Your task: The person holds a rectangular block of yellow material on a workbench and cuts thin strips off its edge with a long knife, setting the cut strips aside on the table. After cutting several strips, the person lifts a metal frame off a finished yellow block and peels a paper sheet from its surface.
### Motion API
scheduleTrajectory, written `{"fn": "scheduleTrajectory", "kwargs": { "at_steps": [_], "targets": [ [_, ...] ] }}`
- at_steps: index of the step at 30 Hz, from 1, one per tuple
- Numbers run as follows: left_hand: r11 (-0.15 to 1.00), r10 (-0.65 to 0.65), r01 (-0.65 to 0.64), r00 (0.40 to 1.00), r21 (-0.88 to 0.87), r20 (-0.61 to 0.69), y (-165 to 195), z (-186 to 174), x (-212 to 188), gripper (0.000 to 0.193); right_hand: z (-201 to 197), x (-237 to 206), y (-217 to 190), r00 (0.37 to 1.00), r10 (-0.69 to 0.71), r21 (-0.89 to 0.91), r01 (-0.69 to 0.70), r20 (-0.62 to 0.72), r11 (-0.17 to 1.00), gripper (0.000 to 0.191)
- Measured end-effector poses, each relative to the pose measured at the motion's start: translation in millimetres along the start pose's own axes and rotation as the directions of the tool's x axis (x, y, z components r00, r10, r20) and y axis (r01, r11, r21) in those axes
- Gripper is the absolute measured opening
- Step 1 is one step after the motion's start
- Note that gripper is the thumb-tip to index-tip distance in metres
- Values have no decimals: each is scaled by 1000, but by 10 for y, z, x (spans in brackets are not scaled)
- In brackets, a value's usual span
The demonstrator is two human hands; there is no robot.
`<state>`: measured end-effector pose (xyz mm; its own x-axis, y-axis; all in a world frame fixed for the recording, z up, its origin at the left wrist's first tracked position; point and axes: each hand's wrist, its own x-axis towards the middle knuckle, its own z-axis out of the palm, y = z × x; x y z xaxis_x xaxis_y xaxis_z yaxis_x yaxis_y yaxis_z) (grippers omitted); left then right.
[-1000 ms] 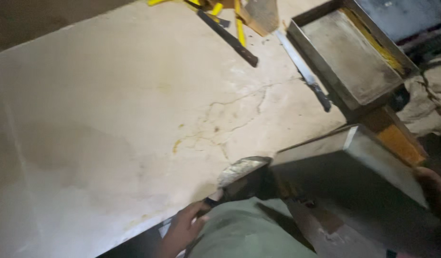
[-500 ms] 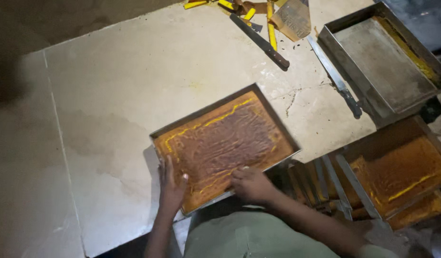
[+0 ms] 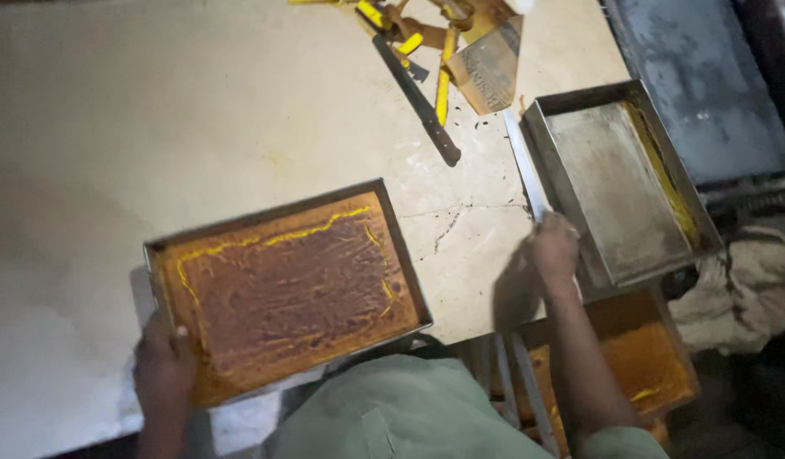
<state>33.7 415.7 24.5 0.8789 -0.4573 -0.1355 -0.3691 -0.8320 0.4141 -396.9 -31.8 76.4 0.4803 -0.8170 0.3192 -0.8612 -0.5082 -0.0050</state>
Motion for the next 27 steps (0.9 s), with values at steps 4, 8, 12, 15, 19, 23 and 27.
{"fn": "scheduleTrajectory", "kwargs": {
  "at_steps": [4,8,12,15,19,23,27],
  "targets": [
    [985,135,-121,985,123,-112,192,-55,165,37,162,127,262,979,79,84,-96,187,992,49],
    [999,39,-36,982,19,-186,359,-26,503,45,-77,-110,9,658,365,420,-724,659,547,46],
    [985,165,-154,970,74,-179,456,47,868,53,-463,-391,-567,962,-212,409,125,174,904,20],
    [968,233,-247,954,-52,-191,513,104,1083,52,-360,-297,-1083,675,327,750,-603,661,-272,23],
    [974,211,-219,970,-60,-121,610,128,1217,50,-158,-96,-1760,809,-44,792,-561,586,241,27],
    [979,190,-197,974,-52,-125,696,131,1182,51,-276,250,-2530,641,-628,520,387,441,761,79],
    [979,197,-202,973,-25,-120,694,155,1144,49,-429,835,-3436,393,-596,118,760,700,639,72]
  ]
}}
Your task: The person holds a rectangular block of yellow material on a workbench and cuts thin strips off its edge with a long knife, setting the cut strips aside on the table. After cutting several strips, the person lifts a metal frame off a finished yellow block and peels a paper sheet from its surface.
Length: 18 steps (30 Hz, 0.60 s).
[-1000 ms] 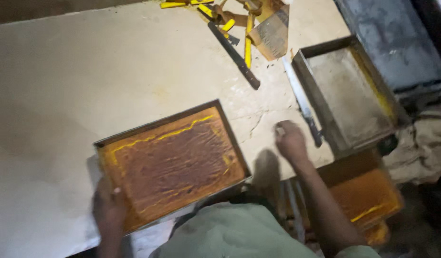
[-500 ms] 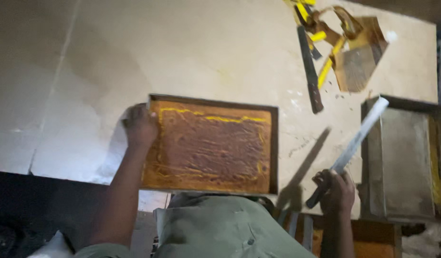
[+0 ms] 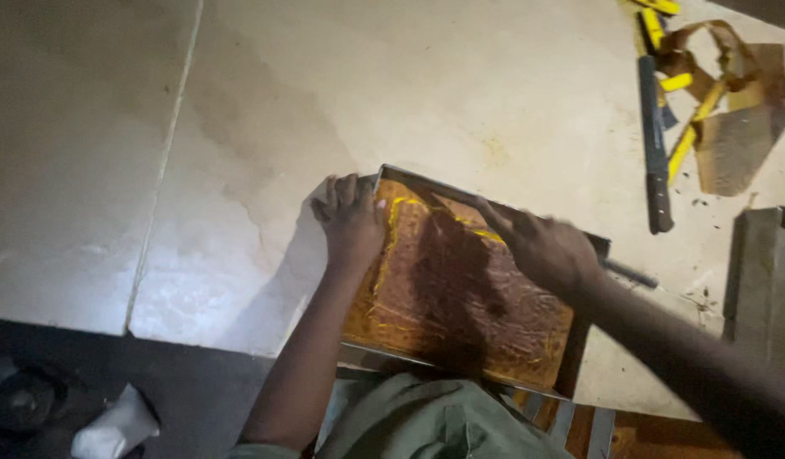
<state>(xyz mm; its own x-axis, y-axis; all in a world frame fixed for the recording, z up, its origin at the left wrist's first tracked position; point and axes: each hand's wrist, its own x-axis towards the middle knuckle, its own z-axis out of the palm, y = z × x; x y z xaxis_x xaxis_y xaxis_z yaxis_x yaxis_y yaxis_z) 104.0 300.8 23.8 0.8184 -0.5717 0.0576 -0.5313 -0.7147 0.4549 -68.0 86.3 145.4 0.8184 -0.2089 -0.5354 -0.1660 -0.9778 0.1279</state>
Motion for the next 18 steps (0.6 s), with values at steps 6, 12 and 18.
{"fn": "scheduleTrajectory", "kwargs": {
  "at_steps": [6,12,18],
  "targets": [
    [998,4,-2,999,62,-40,-55,21,75,42,-567,822,-273,870,-458,-265,404,-185,875,59],
    [997,-56,57,998,-52,18,-59,-40,59,50,-181,698,260,957,-289,-123,291,34,949,62],
    [997,-56,59,997,-54,60,-90,20,12,45,235,-558,1534,962,-57,-353,153,268,923,59]
  ]
}}
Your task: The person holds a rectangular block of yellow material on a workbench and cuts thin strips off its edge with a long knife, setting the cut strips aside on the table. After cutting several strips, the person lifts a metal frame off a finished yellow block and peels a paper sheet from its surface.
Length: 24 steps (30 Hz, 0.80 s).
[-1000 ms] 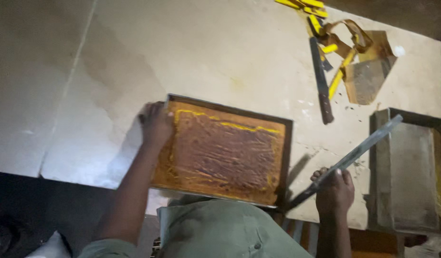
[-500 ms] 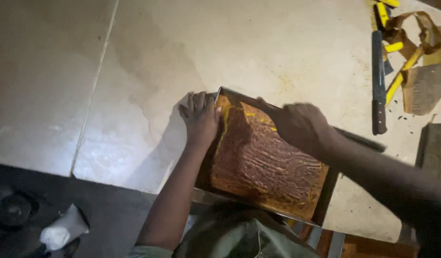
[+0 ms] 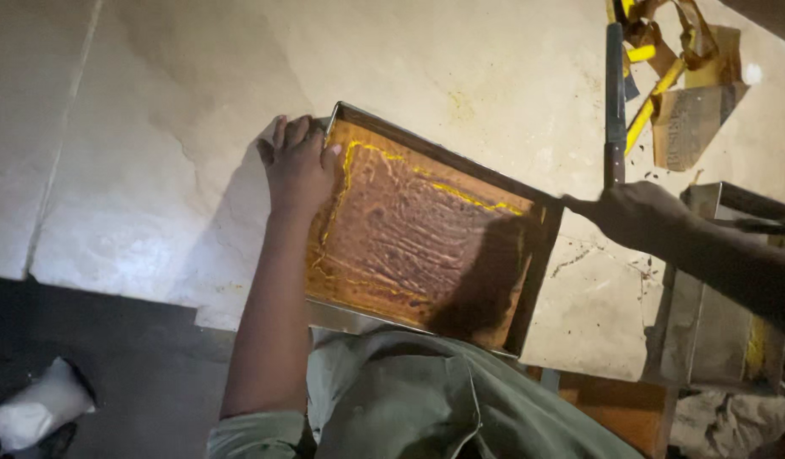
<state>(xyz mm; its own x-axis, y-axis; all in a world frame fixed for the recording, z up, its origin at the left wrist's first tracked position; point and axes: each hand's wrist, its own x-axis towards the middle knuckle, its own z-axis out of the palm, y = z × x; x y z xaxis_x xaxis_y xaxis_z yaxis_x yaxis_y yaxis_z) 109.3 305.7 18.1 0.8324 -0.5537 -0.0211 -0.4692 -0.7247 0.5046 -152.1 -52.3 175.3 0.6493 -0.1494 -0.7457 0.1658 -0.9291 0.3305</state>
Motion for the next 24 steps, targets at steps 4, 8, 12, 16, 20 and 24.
{"fn": "scheduleTrajectory", "kwargs": {
  "at_steps": [4,8,12,16,20,24],
  "targets": [
    [1000,10,-10,1000,-5,21,-64,123,-19,47,7,238,-203,990,-83,-156,65,-115,986,23],
    [998,46,-43,995,-40,93,-139,157,-131,51,-552,393,-515,963,217,-135,-196,163,971,26],
    [969,123,-103,990,-223,75,-189,49,-282,65,-839,-276,-809,833,389,546,-552,393,630,64],
    [954,195,-159,973,-255,124,-221,-87,-226,69,-585,-688,-1478,622,517,681,-726,589,97,70],
    [896,305,-243,945,-372,116,-246,-148,73,60,-206,-609,-1842,540,681,693,-718,495,65,86],
    [878,399,-290,884,-381,246,-260,-156,291,39,-21,-284,-1650,574,706,689,-705,414,169,67]
  ]
}}
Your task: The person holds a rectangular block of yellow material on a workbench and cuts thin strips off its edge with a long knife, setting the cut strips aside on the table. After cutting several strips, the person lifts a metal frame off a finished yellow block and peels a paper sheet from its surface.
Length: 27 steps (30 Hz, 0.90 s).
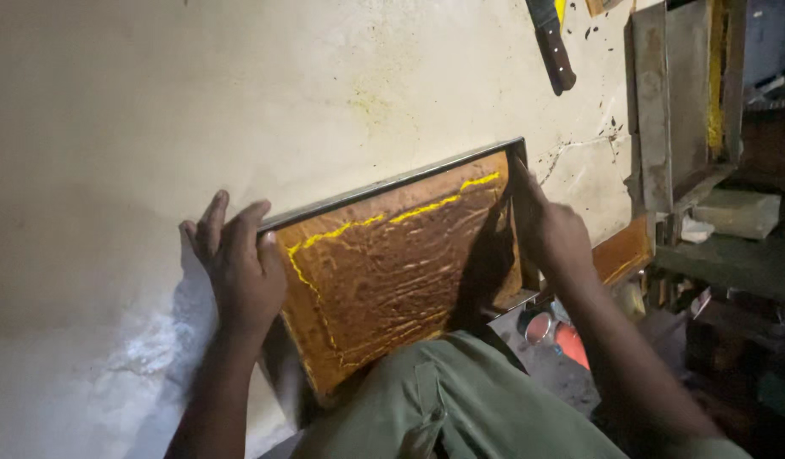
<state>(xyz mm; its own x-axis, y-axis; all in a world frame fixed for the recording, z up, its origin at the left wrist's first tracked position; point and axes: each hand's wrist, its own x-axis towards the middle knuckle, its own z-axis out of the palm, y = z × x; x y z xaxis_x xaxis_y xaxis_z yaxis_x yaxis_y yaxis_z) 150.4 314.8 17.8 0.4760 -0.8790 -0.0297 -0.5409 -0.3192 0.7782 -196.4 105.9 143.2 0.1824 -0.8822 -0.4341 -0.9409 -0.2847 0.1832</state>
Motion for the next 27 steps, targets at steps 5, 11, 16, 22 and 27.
{"fn": "scheduleTrajectory", "kwargs": {
  "at_steps": [5,11,16,22,27],
  "targets": [
    [996,-12,4,996,-86,-92,3,47,-54,27,-158,260,13,988,67,-75,-56,141,996,66],
    [990,-117,101,978,-98,-173,-1,214,-59,23,-163,-541,428,874,128,-273,5,468,962,73],
    [991,-127,135,962,15,-242,11,360,-199,42,-90,-785,723,800,-168,-51,241,576,969,66],
    [973,-57,116,957,197,-285,176,430,-870,52,-580,-559,369,810,-191,-301,409,554,862,65],
    [968,-63,135,946,210,-317,271,358,-981,41,-478,-799,-686,545,-747,-103,828,379,552,70]
  ]
}}
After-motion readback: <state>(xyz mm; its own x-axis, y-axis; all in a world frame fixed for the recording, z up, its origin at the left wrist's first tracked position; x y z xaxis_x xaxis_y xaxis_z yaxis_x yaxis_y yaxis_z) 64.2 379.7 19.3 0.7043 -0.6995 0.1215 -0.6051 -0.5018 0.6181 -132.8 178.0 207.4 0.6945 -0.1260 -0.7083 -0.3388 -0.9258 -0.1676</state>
